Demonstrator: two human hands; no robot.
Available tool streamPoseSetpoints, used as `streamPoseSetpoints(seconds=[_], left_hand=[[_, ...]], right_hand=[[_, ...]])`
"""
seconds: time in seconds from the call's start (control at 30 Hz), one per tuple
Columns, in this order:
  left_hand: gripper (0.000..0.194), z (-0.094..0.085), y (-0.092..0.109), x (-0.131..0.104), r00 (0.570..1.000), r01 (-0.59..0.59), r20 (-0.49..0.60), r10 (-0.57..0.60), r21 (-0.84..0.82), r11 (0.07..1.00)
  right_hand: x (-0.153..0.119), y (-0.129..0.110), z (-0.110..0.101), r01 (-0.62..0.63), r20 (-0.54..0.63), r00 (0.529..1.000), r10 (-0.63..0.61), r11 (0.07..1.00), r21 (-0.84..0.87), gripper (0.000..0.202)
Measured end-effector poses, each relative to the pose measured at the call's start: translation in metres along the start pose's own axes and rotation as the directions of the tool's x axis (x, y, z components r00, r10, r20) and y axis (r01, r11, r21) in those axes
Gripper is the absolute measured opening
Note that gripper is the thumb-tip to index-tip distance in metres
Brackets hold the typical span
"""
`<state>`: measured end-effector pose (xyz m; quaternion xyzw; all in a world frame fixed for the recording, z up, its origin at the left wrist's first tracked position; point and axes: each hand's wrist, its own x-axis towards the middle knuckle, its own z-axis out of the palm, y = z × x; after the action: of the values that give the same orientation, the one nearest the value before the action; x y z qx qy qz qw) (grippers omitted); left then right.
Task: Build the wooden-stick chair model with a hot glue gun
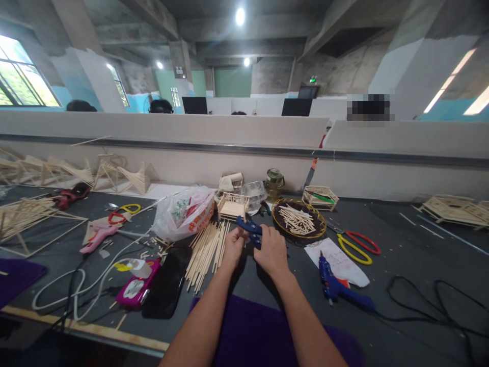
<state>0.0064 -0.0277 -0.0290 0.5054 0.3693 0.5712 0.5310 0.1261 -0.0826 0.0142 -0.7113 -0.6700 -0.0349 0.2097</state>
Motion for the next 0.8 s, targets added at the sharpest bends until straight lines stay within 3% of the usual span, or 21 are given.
streamPoseSetpoints(seconds=[0.23, 0.4, 0.8], left_hand=[[0.019, 0.000, 0.019, -0.003, 0.993, -0.117, 0.022, 0.115, 0.191, 0.975], [0.021, -0.007, 0.016, -0.002, 0.982, -0.191, 0.060, 0.181, 0.382, 0.904], [0.031, -0.019, 0.028, -0.005, 0.958, -0.273, 0.151, 0.244, 0.739, 0.616]], right_hand=[[-0.002, 0.001, -0.009, 0.006, -0.043, 0.999, -0.007, 1.000, -0.013, 0.050], [-0.003, 0.000, -0.013, 0.009, -0.017, 1.000, -0.009, 1.000, 0.000, 0.052], [0.001, 0.001, -0.008, -0.023, 0.090, 0.996, 0.011, 0.989, 0.143, 0.049]])
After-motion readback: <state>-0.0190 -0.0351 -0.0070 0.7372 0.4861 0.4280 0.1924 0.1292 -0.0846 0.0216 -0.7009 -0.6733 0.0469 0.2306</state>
